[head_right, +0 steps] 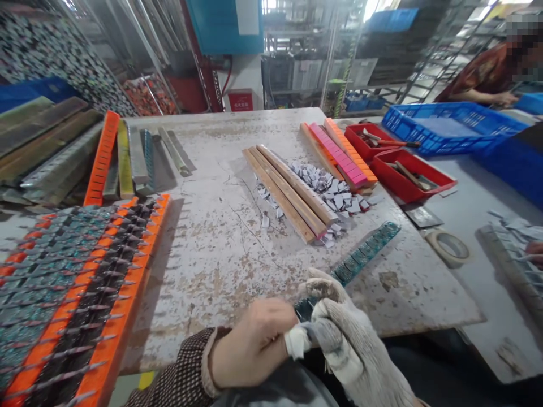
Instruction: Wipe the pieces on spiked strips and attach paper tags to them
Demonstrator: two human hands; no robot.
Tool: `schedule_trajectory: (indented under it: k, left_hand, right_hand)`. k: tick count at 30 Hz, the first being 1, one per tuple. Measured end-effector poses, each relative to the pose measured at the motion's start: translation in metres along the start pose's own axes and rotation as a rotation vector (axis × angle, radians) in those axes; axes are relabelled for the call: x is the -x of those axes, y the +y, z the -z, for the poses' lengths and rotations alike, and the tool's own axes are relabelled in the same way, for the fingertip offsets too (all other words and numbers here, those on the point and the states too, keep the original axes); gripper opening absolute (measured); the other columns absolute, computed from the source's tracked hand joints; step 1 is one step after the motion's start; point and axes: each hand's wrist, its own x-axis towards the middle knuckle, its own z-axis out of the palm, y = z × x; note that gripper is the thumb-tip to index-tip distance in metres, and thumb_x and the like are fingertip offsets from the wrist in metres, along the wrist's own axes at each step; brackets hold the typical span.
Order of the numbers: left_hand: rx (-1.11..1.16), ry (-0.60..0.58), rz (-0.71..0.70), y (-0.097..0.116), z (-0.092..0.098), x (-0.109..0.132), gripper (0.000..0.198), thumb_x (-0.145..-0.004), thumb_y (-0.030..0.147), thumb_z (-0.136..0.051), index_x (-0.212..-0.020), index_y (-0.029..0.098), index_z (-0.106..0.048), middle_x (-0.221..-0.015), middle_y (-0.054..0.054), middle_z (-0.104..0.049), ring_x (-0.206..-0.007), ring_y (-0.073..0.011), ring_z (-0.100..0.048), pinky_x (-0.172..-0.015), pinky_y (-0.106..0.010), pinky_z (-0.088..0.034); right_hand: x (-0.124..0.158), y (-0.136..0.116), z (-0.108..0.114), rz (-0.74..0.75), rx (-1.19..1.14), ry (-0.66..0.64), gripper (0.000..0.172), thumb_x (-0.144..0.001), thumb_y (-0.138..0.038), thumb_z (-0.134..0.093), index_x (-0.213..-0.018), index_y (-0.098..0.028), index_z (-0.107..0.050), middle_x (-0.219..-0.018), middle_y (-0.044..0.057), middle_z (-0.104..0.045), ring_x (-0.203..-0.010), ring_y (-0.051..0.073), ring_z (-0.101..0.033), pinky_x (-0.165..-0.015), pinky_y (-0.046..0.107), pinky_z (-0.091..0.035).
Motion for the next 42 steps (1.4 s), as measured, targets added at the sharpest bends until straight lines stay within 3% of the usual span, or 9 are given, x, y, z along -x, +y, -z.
schedule_trajectory:
  k: [4,10,14,17,21,24,27,32,42]
  left_hand:
    - [0.088,-0.171,-0.131,0.018,-0.002,-0.007,0.039,-0.101,0.033,-0.046,-0.066,0.024,-0.030,-0.064,-0.001,-0.053,-0.060,-0.0143,-0.050,-0.058,-0.027,-0.041]
    - [-0.311,0.241,0.144,0.008,-0.008,-0.010,0.036,-0.092,0.019,-0.058,-0.065,0.021,-0.035,-0.063,0.002,-0.050,-0.060,-0.0131,-0.044,-0.055,-0.027,-0.029]
    - [-0.277,0.096,0.058,0.006,-0.014,-0.009,0.027,-0.095,0.020,-0.054,-0.071,0.021,-0.042,-0.071,0.000,-0.056,-0.065,-0.0141,-0.049,-0.059,-0.025,-0.035]
    - [-0.222,-0.010,0.018,0.005,-0.013,-0.016,0.026,-0.099,0.024,-0.051,-0.074,0.020,-0.046,-0.074,-0.001,-0.060,-0.067,-0.0142,-0.053,-0.063,-0.024,-0.041]
    - [-0.534,0.034,0.268,-0.019,0.019,-0.052,0.008,-0.095,0.027,-0.063,-0.099,0.021,-0.060,-0.091,-0.002,-0.070,-0.081,-0.0186,-0.064,-0.073,-0.028,-0.047]
    - [-0.965,0.174,0.598,-0.055,0.060,-0.088,0.026,-0.100,0.032,-0.056,-0.121,0.017,-0.055,-0.120,-0.013,-0.067,-0.111,-0.0267,-0.064,-0.088,-0.033,-0.050]
    - [-1.010,0.163,0.717,-0.089,0.088,-0.113,0.032,-0.097,0.031,-0.061,-0.121,0.012,-0.055,-0.126,-0.022,-0.064,-0.120,-0.0352,-0.062,-0.091,-0.039,-0.051]
    - [-0.962,0.095,0.735,-0.110,0.088,-0.116,0.031,-0.096,0.025,-0.056,-0.125,0.013,-0.053,-0.120,-0.019,-0.069,-0.113,-0.0328,-0.069,-0.088,-0.039,-0.053]
    - [-0.903,0.103,0.668,-0.101,0.081,-0.092,0.013,-0.096,0.018,-0.053,-0.106,0.020,-0.060,-0.113,-0.010,-0.073,-0.112,-0.0257,-0.068,-0.092,-0.033,-0.050]
  right_hand:
    - [0.013,0.005,0.006,0.008,0.030,0.057,0.017,-0.097,-0.039,-0.057,-0.107,-0.032,-0.069,-0.105,0.006,-0.073,-0.093,0.029,-0.074,-0.068,0.038,-0.067]
    - [0.003,0.005,0.001,0.044,0.130,0.155,0.023,-0.099,-0.027,-0.053,-0.118,-0.025,-0.065,-0.133,0.012,-0.064,-0.112,0.028,-0.070,-0.081,0.035,-0.067]
    - [0.003,0.014,-0.011,0.009,0.064,0.104,0.027,-0.102,-0.027,-0.049,-0.126,-0.025,-0.061,-0.128,0.014,-0.066,-0.097,0.025,-0.074,-0.069,0.032,-0.068]
    - [0.004,0.022,-0.009,0.000,0.039,0.038,0.028,-0.102,-0.027,-0.049,-0.128,-0.026,-0.061,-0.121,0.012,-0.069,-0.099,0.026,-0.074,-0.073,0.034,-0.068]
    - [0.001,0.040,0.007,0.013,0.125,0.170,0.019,-0.101,-0.024,-0.048,-0.111,-0.025,-0.065,-0.132,0.013,-0.065,-0.115,0.029,-0.068,-0.084,0.043,-0.066]
    - [-0.002,0.056,0.017,0.063,0.349,0.194,0.015,-0.099,-0.025,-0.051,-0.094,-0.026,-0.065,-0.119,0.013,-0.069,-0.122,0.032,-0.063,-0.090,0.051,-0.062]
    - [-0.003,0.062,0.017,0.145,0.579,0.094,0.013,-0.095,-0.022,-0.060,-0.083,-0.024,-0.061,-0.111,0.011,-0.071,-0.128,0.034,-0.059,-0.103,0.057,-0.054]
    - [-0.007,0.053,0.005,0.273,0.660,0.018,0.007,-0.092,-0.016,-0.063,-0.086,-0.019,-0.061,-0.109,0.011,-0.069,-0.127,0.032,-0.059,-0.109,0.056,-0.048]
    - [-0.023,0.052,-0.009,0.262,0.720,-0.171,0.017,-0.090,-0.011,-0.052,-0.090,-0.012,-0.070,-0.100,0.013,-0.070,-0.116,0.032,-0.063,-0.111,0.055,-0.046]
